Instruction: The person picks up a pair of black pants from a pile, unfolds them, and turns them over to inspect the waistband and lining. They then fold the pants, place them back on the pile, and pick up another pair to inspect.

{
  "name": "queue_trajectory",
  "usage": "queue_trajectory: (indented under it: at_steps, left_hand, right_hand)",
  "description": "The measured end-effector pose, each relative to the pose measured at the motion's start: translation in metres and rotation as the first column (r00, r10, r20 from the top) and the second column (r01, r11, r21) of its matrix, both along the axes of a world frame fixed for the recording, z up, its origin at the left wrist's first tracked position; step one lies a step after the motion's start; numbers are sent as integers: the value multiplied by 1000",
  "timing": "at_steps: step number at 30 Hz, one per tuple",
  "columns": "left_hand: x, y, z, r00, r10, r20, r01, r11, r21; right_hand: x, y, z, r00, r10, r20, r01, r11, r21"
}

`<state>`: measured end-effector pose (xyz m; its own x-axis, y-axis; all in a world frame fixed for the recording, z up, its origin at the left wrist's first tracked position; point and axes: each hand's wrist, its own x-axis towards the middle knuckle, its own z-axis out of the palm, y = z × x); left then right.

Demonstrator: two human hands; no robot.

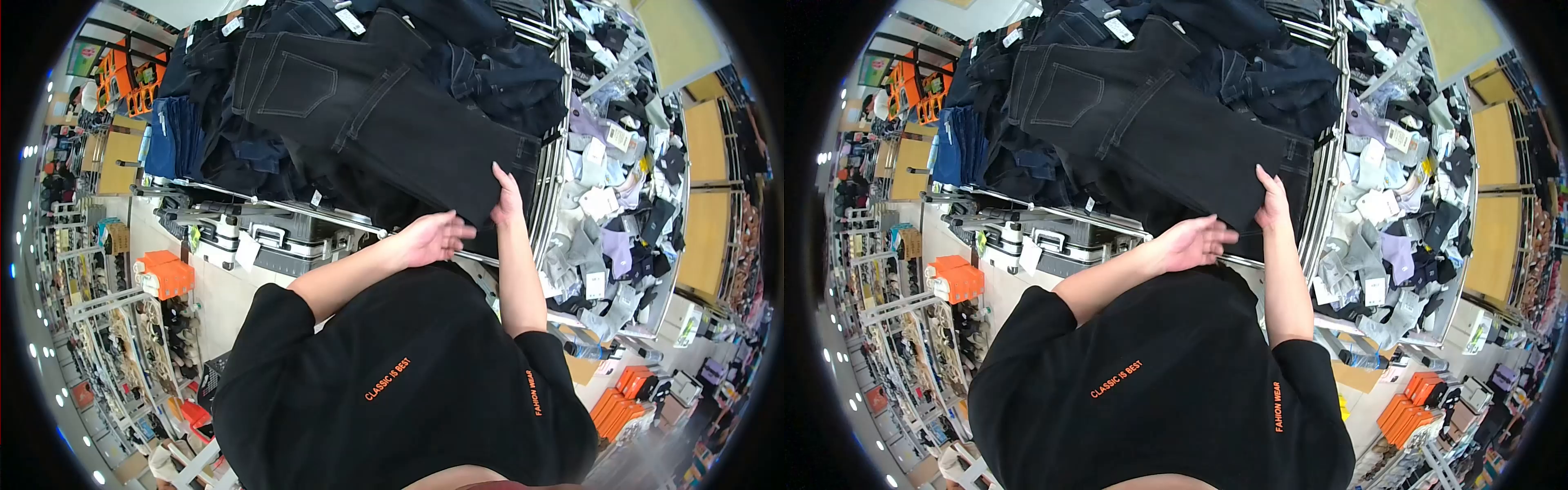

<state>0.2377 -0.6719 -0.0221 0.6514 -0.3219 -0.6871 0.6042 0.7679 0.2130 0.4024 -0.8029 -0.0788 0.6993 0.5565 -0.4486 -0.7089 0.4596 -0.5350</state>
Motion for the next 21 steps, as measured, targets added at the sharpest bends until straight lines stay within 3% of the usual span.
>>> queue_trajectory:
  at_steps: [1,3,6,8,11,14,15,17,18,21]
  left_hand:
    - [-4,9,4,996,-91,-16,91,996,-7]
    - [-15,37,21,942,-294,161,268,949,167]
    - [-32,104,47,884,-372,283,201,849,489]
    - [-43,167,67,916,-254,310,48,838,543]
    - [-66,258,71,924,125,362,-323,760,563]
    - [-83,336,42,716,537,446,-691,457,560]
    - [-83,355,35,592,660,462,-776,314,547]
    - [-75,398,13,498,729,470,-819,217,532]
    - [-74,410,20,512,742,433,-844,339,416]
    - [-59,430,11,527,683,506,-842,502,198]
  right_hand:
    - [1,1,12,998,-41,42,40,999,6]
    - [6,0,26,989,-108,104,115,991,-62]
    - [8,9,71,973,-140,181,161,981,-105]
    - [8,18,101,961,-140,237,178,973,-146]
    - [4,49,149,911,-117,396,178,976,-122]
    - [-13,107,220,862,5,507,78,987,-141]
    - [-22,131,239,859,-18,512,129,974,-184]
    - [-32,182,269,843,-79,532,253,931,-262]
    - [-31,202,276,827,-16,562,187,951,-247]
    - [-45,288,296,751,108,651,123,946,-299]
